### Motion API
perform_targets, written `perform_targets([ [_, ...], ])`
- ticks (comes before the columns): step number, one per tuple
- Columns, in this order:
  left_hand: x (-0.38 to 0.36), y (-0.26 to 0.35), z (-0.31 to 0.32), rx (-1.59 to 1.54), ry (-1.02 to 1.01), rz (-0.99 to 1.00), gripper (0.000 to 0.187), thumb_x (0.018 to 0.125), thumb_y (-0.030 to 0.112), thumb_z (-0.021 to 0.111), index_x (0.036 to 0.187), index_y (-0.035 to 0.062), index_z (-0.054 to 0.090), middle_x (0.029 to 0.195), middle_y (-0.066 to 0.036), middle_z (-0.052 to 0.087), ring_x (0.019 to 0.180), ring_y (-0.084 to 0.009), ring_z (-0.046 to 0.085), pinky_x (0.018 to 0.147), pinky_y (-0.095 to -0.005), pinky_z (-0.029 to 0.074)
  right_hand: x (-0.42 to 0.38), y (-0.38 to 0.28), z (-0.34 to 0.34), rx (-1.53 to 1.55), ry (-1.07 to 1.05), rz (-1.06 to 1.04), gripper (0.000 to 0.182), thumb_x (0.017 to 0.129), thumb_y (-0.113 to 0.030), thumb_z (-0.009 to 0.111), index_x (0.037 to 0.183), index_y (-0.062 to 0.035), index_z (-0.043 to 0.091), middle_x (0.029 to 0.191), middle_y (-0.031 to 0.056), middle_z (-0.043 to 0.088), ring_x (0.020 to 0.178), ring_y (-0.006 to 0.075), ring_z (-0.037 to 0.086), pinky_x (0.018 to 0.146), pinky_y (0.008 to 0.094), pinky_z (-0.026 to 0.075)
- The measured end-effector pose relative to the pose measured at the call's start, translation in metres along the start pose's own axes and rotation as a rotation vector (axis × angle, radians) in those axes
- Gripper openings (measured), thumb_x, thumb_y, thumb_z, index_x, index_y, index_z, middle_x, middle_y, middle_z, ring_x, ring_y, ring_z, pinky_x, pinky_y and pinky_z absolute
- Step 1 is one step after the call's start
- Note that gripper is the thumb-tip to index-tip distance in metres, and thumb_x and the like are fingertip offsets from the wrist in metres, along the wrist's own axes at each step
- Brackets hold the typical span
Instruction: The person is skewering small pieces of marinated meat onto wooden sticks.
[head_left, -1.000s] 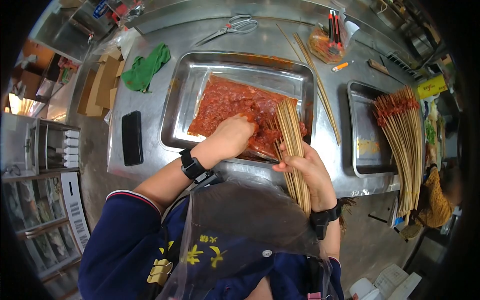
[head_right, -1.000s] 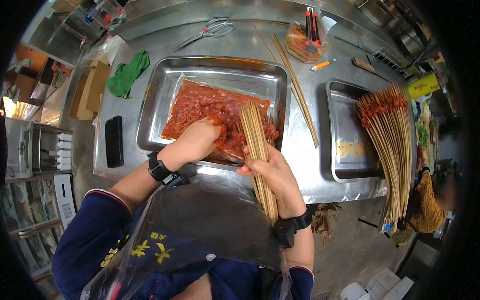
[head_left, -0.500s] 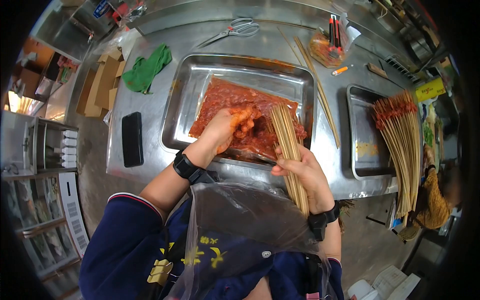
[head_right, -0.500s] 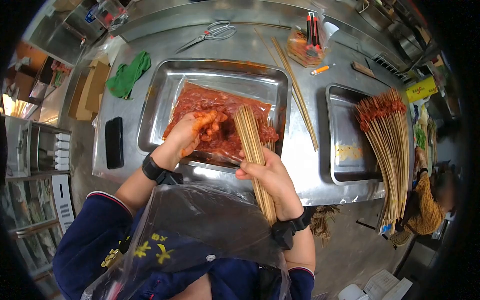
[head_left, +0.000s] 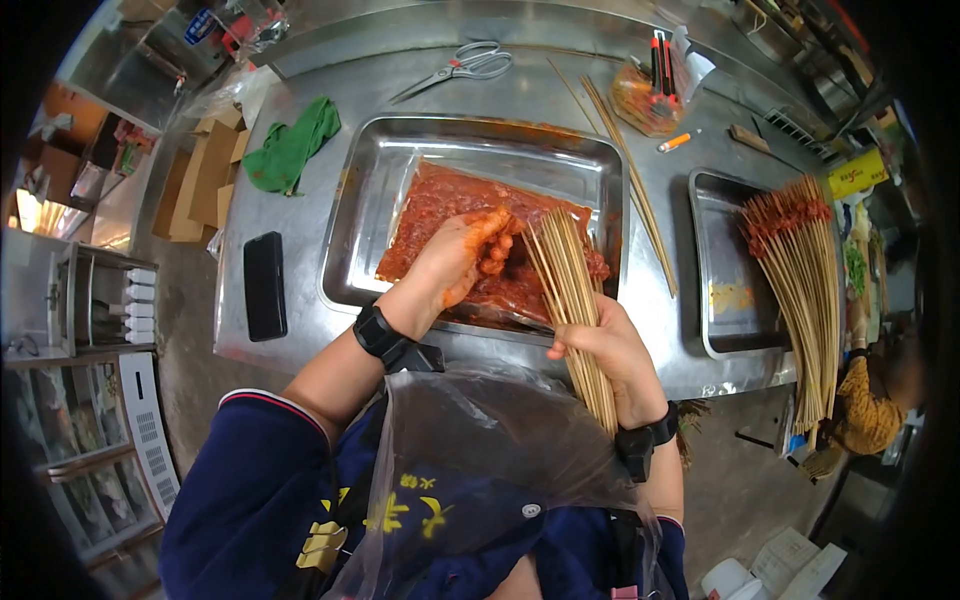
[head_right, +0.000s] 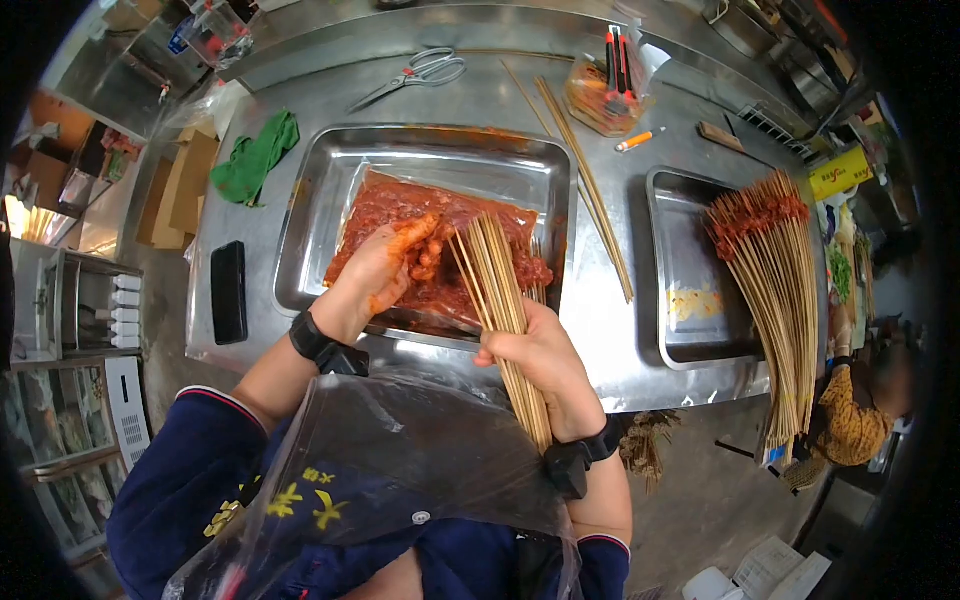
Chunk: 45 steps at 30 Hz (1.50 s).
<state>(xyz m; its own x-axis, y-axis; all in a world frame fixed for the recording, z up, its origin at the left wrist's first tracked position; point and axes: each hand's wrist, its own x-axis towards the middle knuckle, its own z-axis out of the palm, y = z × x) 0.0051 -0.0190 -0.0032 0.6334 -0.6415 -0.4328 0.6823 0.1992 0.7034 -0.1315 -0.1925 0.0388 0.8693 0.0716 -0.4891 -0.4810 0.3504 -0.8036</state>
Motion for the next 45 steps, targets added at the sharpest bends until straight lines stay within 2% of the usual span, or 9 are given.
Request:
perform_targets([
  [4,-0.001,0.003,0.007,0.000,0.099,0.013,0.026,0.094,0.022,0.048,0.100,-0.0008,0.057,0.069,0.001,0.054,0.057,-0.0070,0.048,0.051,-0.0205,0.039,0.000,0.000,-0.002,-0.012,-0.023,0.019,0.016,0.073,0.001,0.057,0.088,-0.0006,0.051,0.070,0.0047,0.055,0.064,0.0132,0.058,0.061,0.0279,0.050],
  [13,0.000,0.003,0.004,0.005,-0.036,0.039,0.024,0.092,0.019,0.050,0.097,-0.0029,0.059,0.065,0.001,0.051,0.054,-0.0070,0.044,0.048,-0.0207,0.036,0.000,0.001,-0.001,0.006,-0.013,0.020,0.017,0.075,0.000,0.060,0.088,-0.0011,0.050,0.074,0.0045,0.055,0.062,0.0128,0.057,0.059,0.0274,0.050],
  [19,-0.006,-0.006,0.013,0.017,0.002,-0.024,0.025,0.091,0.020,0.053,0.098,-0.0028,0.061,0.064,0.001,0.052,0.053,-0.0064,0.042,0.048,-0.0197,0.034,0.001,0.002,-0.002,0.031,0.008,0.010,0.017,0.075,0.001,0.060,0.089,-0.0009,0.050,0.075,0.0044,0.054,0.063,0.0128,0.058,0.059,0.0274,0.051],
  [22,-0.014,-0.007,0.015,0.064,-0.010,-0.099,0.026,0.091,0.020,0.053,0.100,-0.0022,0.062,0.065,0.001,0.053,0.054,-0.0065,0.044,0.049,-0.0200,0.036,-0.001,0.003,-0.002,0.035,0.010,0.016,0.019,0.075,0.001,0.060,0.091,-0.0006,0.050,0.076,0.0049,0.055,0.065,0.0130,0.059,0.059,0.0268,0.051],
  [29,-0.018,-0.013,0.012,0.218,-0.038,-0.064,0.025,0.089,0.021,0.056,0.098,-0.0010,0.065,0.076,-0.001,0.062,0.058,-0.0050,0.050,0.051,-0.0186,0.040,-0.004,0.001,0.004,-0.033,0.072,0.004,0.022,0.074,0.000,0.061,0.094,0.0009,0.051,0.076,0.0039,0.055,0.065,0.0124,0.059,0.058,0.0252,0.049],
  [35,-0.013,-0.019,0.020,0.274,0.036,-0.060,0.020,0.087,0.018,0.059,0.091,0.0004,0.066,0.075,-0.001,0.063,0.059,-0.0050,0.052,0.050,-0.0186,0.039,-0.011,-0.001,0.010,-0.227,0.173,-0.191,0.026,0.075,-0.004,0.060,0.099,0.0022,0.054,0.083,0.0051,0.059,0.070,0.0118,0.059,0.058,0.0232,0.048],
  [38,-0.002,-0.025,0.017,0.383,0.038,-0.067,0.018,0.087,0.018,0.058,0.087,0.0006,0.065,0.073,-0.001,0.062,0.058,-0.0055,0.052,0.050,-0.0190,0.039,-0.012,-0.007,0.006,-0.155,0.100,0.000,0.027,0.077,-0.006,0.056,0.103,0.0027,0.052,0.091,0.0101,0.061,0.077,0.0155,0.062,0.061,0.0247,0.050],
  [43,0.009,-0.029,0.017,0.428,0.021,0.016,0.017,0.088,0.016,0.057,0.089,-0.0002,0.061,0.073,-0.002,0.060,0.062,-0.0074,0.052,0.053,-0.0209,0.042,-0.010,-0.005,0.003,0.045,0.061,-0.004,0.030,0.080,-0.006,0.047,0.108,0.0037,0.048,0.100,0.0169,0.059,0.085,0.0235,0.064,0.070,0.0293,0.053],
  [45,0.007,-0.020,0.012,0.454,0.149,0.169,0.016,0.086,0.014,0.057,0.084,-0.0012,0.062,0.070,-0.002,0.059,0.063,-0.0090,0.053,0.055,-0.0215,0.043,-0.009,0.000,-0.002,0.070,0.074,-0.012,0.030,0.081,-0.005,0.045,0.109,0.0040,0.047,0.102,0.0178,0.058,0.086,0.0251,0.063,0.072,0.0307,0.054],
])
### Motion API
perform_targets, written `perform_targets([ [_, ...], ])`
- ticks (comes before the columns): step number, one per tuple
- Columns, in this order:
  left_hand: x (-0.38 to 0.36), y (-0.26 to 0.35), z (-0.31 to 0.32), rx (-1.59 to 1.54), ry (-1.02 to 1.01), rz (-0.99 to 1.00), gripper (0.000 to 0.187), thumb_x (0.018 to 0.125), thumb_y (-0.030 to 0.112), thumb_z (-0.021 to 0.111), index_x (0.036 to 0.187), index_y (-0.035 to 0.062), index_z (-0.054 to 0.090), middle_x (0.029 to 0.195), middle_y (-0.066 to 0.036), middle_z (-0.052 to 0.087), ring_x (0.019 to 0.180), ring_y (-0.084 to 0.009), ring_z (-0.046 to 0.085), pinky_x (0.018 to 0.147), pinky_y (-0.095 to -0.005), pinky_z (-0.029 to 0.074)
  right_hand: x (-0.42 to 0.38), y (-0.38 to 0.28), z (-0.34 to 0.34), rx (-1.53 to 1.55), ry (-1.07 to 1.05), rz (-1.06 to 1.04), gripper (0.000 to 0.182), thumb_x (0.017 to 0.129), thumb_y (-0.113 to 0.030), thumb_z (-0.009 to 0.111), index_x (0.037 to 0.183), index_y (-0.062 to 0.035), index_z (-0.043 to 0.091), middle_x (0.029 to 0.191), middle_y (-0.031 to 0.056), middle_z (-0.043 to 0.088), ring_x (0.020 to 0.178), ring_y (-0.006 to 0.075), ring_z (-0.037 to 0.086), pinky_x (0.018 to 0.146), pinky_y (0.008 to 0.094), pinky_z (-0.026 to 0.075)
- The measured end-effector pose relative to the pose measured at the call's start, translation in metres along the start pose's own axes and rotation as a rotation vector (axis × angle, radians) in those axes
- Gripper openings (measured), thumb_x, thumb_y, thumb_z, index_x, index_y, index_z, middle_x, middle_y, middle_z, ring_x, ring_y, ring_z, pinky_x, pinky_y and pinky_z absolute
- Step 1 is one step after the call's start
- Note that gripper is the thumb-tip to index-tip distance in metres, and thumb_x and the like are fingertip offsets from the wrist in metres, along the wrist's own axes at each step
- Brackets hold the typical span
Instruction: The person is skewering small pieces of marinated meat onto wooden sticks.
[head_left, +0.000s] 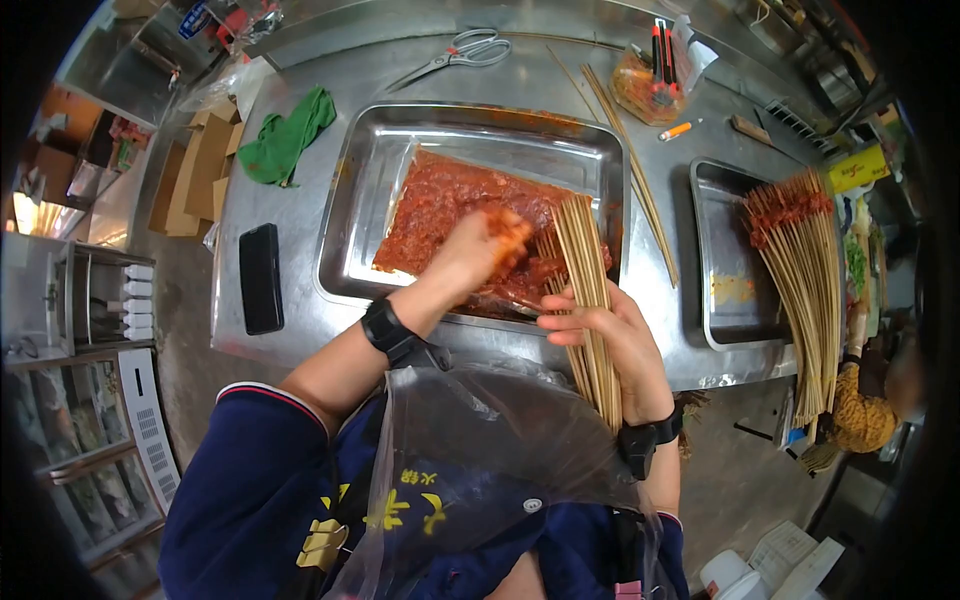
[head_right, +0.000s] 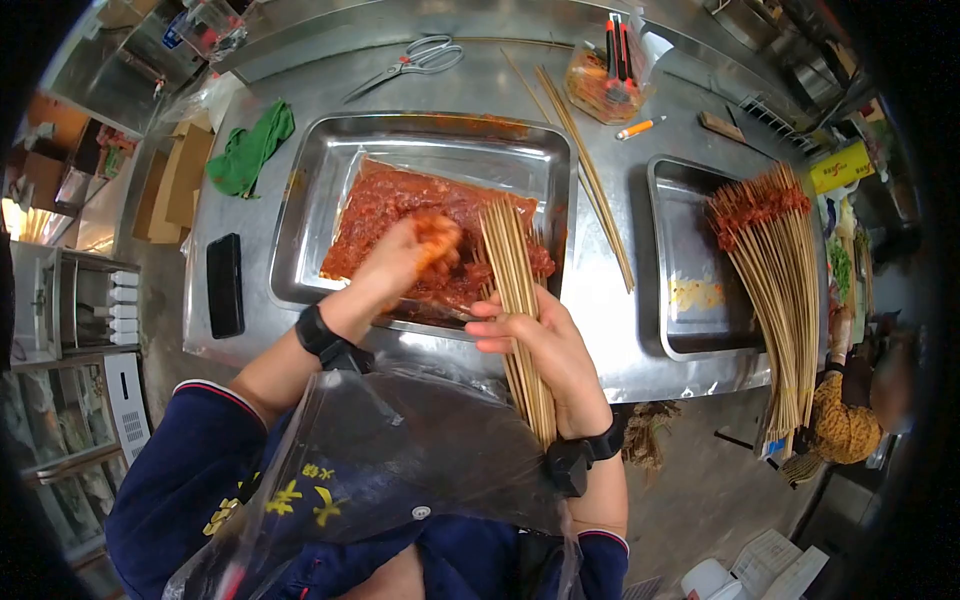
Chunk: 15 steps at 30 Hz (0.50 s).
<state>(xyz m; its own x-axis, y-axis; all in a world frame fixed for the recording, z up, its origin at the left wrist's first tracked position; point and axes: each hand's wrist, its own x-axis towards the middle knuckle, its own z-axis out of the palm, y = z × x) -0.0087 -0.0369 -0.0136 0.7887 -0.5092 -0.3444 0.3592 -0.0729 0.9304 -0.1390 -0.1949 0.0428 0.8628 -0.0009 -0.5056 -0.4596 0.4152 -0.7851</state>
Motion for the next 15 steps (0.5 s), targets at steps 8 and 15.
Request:
perform_targets([
  [8,-0.019,0.007,-0.036,1.011,-0.009,0.274,0.017,0.076,0.005,0.058,0.090,-0.0018,0.064,0.085,-0.021,0.062,0.083,-0.0357,0.059,0.074,-0.0412,0.046,0.001,0.001,0.002,-0.053,-0.012,-0.025,0.029,0.080,-0.004,0.043,0.107,0.0034,0.049,0.098,0.0145,0.057,0.089,0.0244,0.062,0.077,0.0318,0.052],
  [15,-0.014,0.004,-0.015,1.391,-0.081,0.433,0.011,0.068,-0.001,0.054,0.078,-0.0034,0.057,0.078,-0.022,0.060,0.080,-0.0385,0.058,0.073,-0.0433,0.047,0.001,0.001,0.006,-0.056,-0.012,-0.016,0.029,0.080,-0.006,0.046,0.108,0.0025,0.050,0.097,0.0124,0.057,0.088,0.0218,0.062,0.077,0.0301,0.051],
])
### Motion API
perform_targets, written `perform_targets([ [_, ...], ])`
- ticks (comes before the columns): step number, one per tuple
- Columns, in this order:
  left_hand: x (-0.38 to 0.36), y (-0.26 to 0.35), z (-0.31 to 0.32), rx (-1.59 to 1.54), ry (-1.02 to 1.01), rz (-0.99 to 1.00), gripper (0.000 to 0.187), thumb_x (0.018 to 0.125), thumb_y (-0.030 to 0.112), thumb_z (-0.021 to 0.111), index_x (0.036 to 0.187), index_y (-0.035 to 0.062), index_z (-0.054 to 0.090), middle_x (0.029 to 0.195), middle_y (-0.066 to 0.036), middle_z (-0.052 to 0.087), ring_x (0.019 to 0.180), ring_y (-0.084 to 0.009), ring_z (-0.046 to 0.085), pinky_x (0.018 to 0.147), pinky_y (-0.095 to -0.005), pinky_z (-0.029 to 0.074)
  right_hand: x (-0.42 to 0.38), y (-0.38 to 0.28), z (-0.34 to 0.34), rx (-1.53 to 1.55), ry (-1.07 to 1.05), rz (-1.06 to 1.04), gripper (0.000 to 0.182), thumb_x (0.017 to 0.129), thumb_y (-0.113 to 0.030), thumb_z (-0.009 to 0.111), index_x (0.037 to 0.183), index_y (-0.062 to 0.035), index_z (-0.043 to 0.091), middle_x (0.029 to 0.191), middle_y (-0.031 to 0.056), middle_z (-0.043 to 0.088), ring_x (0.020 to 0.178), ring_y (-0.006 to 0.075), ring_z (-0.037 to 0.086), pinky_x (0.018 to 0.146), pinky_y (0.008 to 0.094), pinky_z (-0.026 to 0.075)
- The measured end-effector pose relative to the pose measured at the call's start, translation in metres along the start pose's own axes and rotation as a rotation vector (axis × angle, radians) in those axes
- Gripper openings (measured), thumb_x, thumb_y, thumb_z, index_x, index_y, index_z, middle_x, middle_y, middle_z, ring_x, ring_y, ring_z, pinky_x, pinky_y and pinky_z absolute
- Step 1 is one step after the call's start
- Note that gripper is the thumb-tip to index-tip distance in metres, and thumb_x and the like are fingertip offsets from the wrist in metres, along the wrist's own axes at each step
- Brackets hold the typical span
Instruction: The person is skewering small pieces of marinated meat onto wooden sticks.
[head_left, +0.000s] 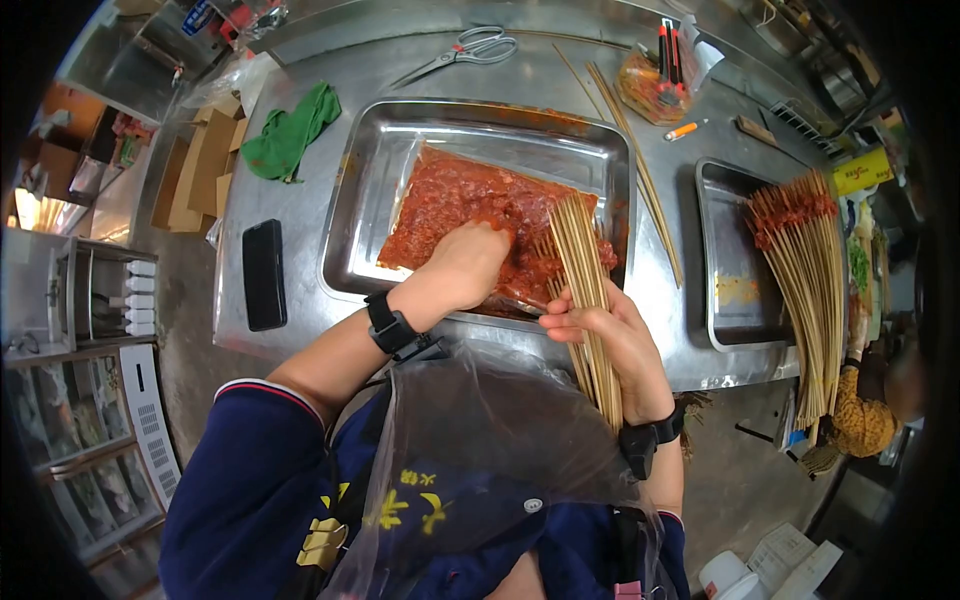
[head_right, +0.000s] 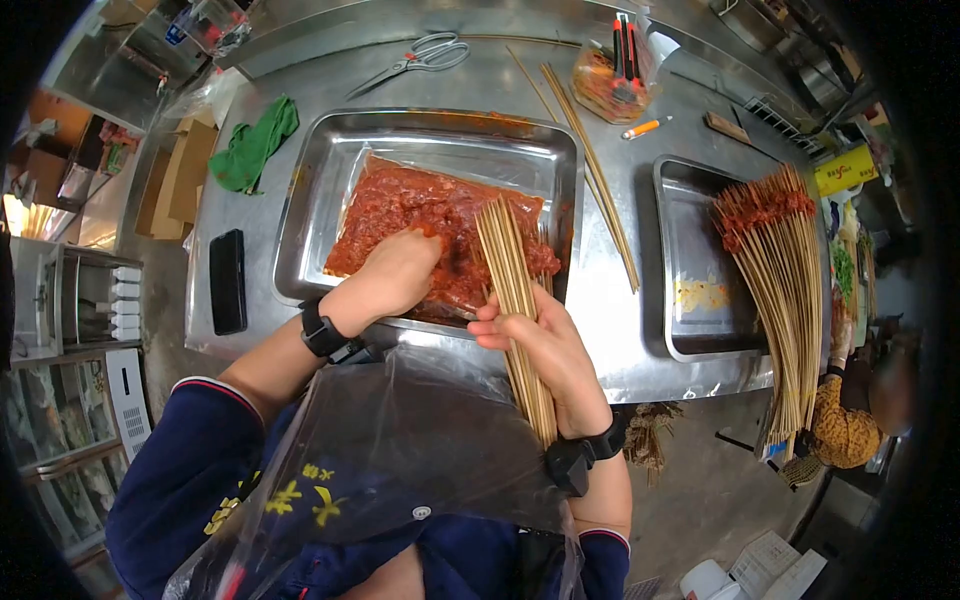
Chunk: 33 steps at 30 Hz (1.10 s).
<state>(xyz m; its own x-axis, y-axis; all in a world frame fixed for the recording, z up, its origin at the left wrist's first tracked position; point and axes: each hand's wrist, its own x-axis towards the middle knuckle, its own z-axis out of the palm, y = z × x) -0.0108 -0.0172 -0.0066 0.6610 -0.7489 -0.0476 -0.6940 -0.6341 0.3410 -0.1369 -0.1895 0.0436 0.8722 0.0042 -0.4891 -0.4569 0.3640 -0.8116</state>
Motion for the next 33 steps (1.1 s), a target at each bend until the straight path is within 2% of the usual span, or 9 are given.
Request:
perform_targets([
  [2,0.002,0.004,-0.005,0.025,-0.089,0.006,0.013,0.068,0.000,0.053,0.081,-0.0027,0.057,0.080,-0.021,0.060,0.081,-0.0373,0.058,0.073,-0.0430,0.048,0.000,0.001,0.000,-0.008,-0.006,0.000,0.029,0.080,-0.006,0.047,0.108,0.0021,0.050,0.096,0.0115,0.057,0.088,0.0211,0.062,0.077,0.0294,0.051],
  [5,0.000,0.002,-0.003,-0.067,-0.049,0.013,0.011,0.070,0.001,0.054,0.079,-0.0049,0.057,0.077,-0.023,0.060,0.078,-0.0400,0.056,0.070,-0.0446,0.047,0.000,0.001,0.001,-0.010,0.019,0.007,0.030,0.079,-0.006,0.049,0.107,0.0019,0.051,0.095,0.0101,0.057,0.085,0.0192,0.062,0.076,0.0283,0.051],
  [8,0.000,-0.004,-0.009,-0.413,-0.026,-0.095,0.017,0.076,0.006,0.057,0.087,-0.0069,0.060,0.083,-0.024,0.061,0.081,-0.0368,0.059,0.073,-0.0389,0.048,0.000,0.003,0.000,-0.109,0.021,-0.005,0.029,0.079,-0.007,0.051,0.107,0.0022,0.052,0.091,0.0081,0.057,0.083,0.0169,0.061,0.075,0.0273,0.051],
  [9,0.001,-0.009,-0.005,-0.611,-0.010,-0.176,0.022,0.083,0.011,0.058,0.095,-0.0074,0.061,0.090,-0.018,0.065,0.082,-0.0268,0.063,0.073,-0.0311,0.048,0.000,0.002,0.000,-0.115,0.013,0.008,0.028,0.079,-0.006,0.052,0.106,0.0024,0.052,0.090,0.0076,0.058,0.081,0.0161,0.061,0.074,0.0273,0.051],
  [13,0.002,-0.015,-0.002,-1.438,-0.021,-0.466,0.023,0.091,0.014,0.052,0.102,-0.0029,0.062,0.092,-0.005,0.065,0.075,-0.0096,0.060,0.065,-0.0202,0.047,0.005,0.003,0.000,-0.121,-0.012,0.038,0.026,0.078,-0.003,0.058,0.102,0.0029,0.052,0.083,0.0064,0.058,0.073,0.0141,0.061,0.068,0.0270,0.052],
  [16,0.004,-0.016,-0.007,-1.621,-0.047,-0.495,0.027,0.093,0.020,0.049,0.104,-0.0024,0.061,0.090,-0.006,0.064,0.070,-0.0092,0.058,0.062,-0.0196,0.047,0.006,0.004,0.000,-0.105,-0.004,0.053,0.025,0.076,0.000,0.061,0.099,0.0030,0.052,0.080,0.0067,0.058,0.068,0.0138,0.061,0.064,0.0263,0.052],
  [25,0.004,-0.007,-0.013,-1.840,0.082,-0.532,0.031,0.094,0.024,0.046,0.103,-0.0022,0.060,0.092,-0.008,0.064,0.071,-0.0101,0.057,0.058,-0.0224,0.045,0.005,0.002,0.001,-0.103,0.002,0.061,0.023,0.077,0.002,0.061,0.097,0.0031,0.051,0.078,0.0068,0.057,0.066,0.0134,0.061,0.061,0.0251,0.052],
  [29,0.002,-0.014,-0.009,-1.765,-0.049,-0.419,0.028,0.093,0.020,0.048,0.107,-0.0023,0.059,0.097,-0.008,0.063,0.077,-0.0106,0.059,0.062,-0.0227,0.047,0.004,0.002,0.003,-0.091,0.011,0.059,0.023,0.077,0.002,0.061,0.097,0.0033,0.051,0.077,0.0064,0.056,0.066,0.0134,0.060,0.061,0.0251,0.053],
  [33,-0.002,0.000,-0.012,-1.775,0.077,-0.438,0.027,0.092,0.018,0.051,0.108,-0.0020,0.059,0.098,-0.007,0.063,0.079,-0.0101,0.059,0.063,-0.0232,0.047,0.005,0.003,0.002,-0.093,0.017,0.064,0.023,0.077,0.002,0.061,0.097,0.0033,0.051,0.077,0.0065,0.056,0.066,0.0136,0.060,0.061,0.0254,0.053],
])
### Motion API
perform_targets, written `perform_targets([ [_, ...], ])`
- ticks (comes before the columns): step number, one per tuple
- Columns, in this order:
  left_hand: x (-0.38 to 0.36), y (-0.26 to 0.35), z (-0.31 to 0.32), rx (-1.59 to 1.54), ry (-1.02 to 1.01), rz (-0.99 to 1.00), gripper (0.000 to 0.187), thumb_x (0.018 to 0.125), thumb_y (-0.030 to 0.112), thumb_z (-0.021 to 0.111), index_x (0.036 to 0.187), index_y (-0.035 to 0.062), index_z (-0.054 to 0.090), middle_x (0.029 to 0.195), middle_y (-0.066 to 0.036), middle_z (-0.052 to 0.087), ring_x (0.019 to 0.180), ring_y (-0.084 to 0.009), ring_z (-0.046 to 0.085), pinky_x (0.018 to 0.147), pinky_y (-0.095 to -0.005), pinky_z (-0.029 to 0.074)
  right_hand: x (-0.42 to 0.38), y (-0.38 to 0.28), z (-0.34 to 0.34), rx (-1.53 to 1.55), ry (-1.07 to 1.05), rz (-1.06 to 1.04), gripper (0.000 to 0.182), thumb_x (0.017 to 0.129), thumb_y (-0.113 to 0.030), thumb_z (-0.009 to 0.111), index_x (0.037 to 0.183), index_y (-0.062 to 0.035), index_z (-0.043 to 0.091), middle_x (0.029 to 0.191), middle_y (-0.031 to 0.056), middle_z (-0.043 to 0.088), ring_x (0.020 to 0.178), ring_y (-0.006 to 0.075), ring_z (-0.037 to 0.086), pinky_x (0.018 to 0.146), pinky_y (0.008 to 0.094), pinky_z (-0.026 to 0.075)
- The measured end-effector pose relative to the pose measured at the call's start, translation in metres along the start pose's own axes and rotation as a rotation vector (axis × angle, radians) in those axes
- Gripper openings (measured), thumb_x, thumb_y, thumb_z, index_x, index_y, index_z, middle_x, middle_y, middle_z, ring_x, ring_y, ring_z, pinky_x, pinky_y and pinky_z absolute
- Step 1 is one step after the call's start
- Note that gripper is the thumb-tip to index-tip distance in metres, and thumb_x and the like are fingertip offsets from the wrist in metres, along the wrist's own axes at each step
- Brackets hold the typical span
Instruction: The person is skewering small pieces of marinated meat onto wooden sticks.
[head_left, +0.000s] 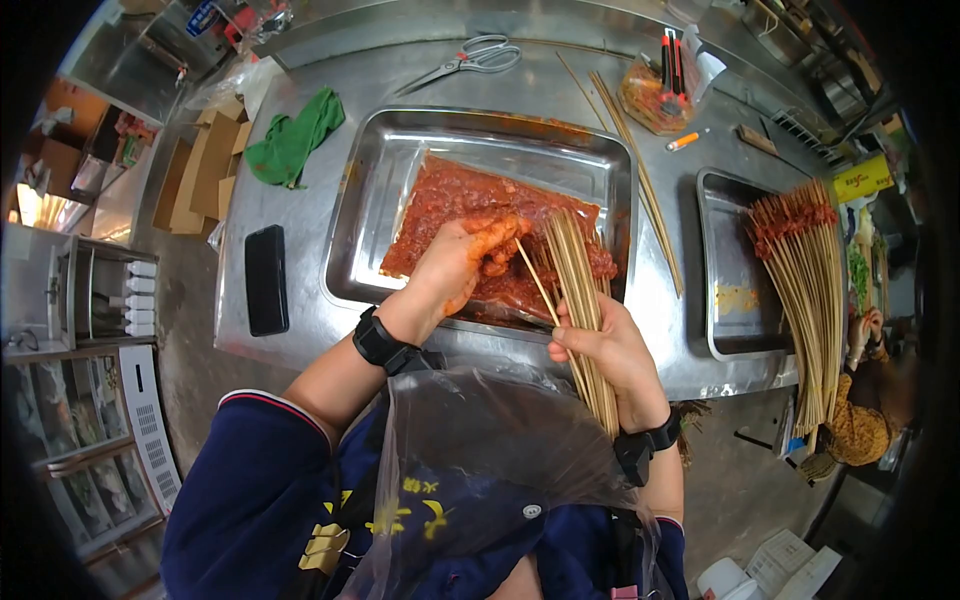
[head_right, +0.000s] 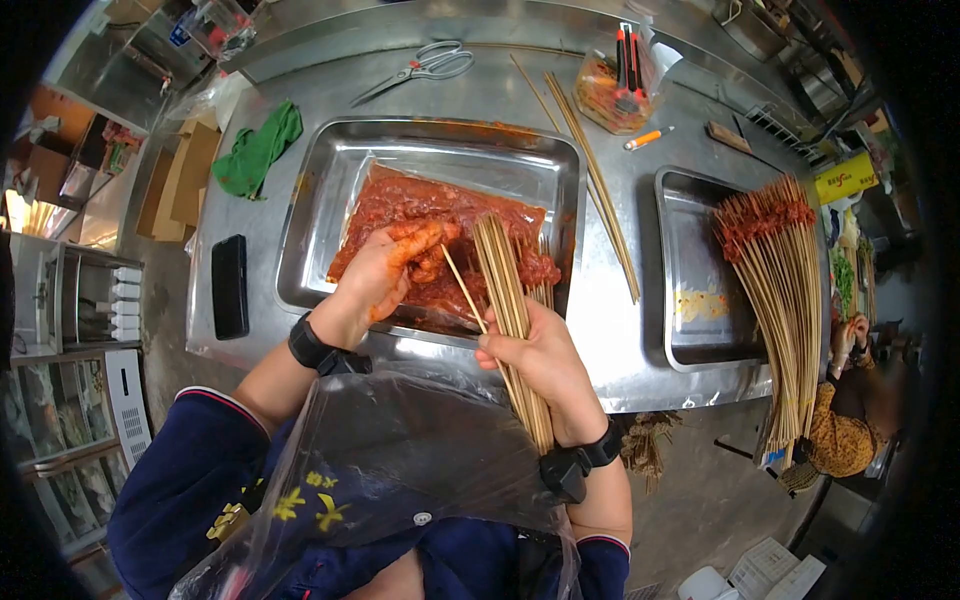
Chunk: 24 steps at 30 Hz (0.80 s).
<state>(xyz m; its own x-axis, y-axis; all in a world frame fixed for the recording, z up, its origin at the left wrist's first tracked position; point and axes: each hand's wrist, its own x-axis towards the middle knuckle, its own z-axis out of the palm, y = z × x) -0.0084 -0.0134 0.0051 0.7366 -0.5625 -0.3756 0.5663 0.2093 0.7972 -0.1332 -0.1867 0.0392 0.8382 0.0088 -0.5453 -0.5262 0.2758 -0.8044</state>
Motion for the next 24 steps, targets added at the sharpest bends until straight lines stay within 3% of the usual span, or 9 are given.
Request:
perform_targets([
  [4,-0.005,-0.003,0.003,0.007,0.020,0.075,0.027,0.091,0.017,0.052,0.109,-0.0021,0.058,0.096,-0.006,0.063,0.078,-0.0098,0.058,0.063,-0.0240,0.047,0.000,-0.001,0.000,0.010,-0.002,0.006,0.023,0.077,0.002,0.061,0.098,0.0036,0.050,0.078,0.0073,0.057,0.066,0.0139,0.061,0.062,0.0258,0.053],
  [7,-0.003,-0.008,0.000,-0.010,0.013,0.081,0.023,0.090,0.016,0.054,0.103,-0.0016,0.062,0.085,-0.003,0.063,0.072,-0.0074,0.054,0.059,-0.0196,0.042,0.000,0.001,0.001,0.016,-0.008,0.004,0.023,0.077,0.002,0.061,0.098,0.0037,0.050,0.079,0.0078,0.057,0.066,0.0140,0.061,0.062,0.0259,0.053],
  [16,-0.010,-0.007,0.011,-0.186,0.047,-0.060,0.025,0.091,0.016,0.053,0.104,-0.0034,0.061,0.076,-0.001,0.058,0.061,-0.0071,0.048,0.051,-0.0202,0.038,-0.001,-0.001,0.001,0.038,0.002,-0.006,0.023,0.077,0.002,0.061,0.098,0.0033,0.050,0.079,0.0074,0.057,0.067,0.0141,0.061,0.061,0.0258,0.053],
  [24,-0.015,-0.013,0.016,-0.029,-0.122,-0.205,0.026,0.089,0.020,0.057,0.102,-0.0022,0.063,0.068,0.002,0.054,0.054,-0.0042,0.039,0.047,-0.0191,0.031,-0.003,0.000,-0.001,0.031,0.019,-0.012,0.024,0.077,0.002,0.060,0.099,0.0032,0.050,0.079,0.0066,0.057,0.067,0.0137,0.061,0.061,0.0257,0.053],
])
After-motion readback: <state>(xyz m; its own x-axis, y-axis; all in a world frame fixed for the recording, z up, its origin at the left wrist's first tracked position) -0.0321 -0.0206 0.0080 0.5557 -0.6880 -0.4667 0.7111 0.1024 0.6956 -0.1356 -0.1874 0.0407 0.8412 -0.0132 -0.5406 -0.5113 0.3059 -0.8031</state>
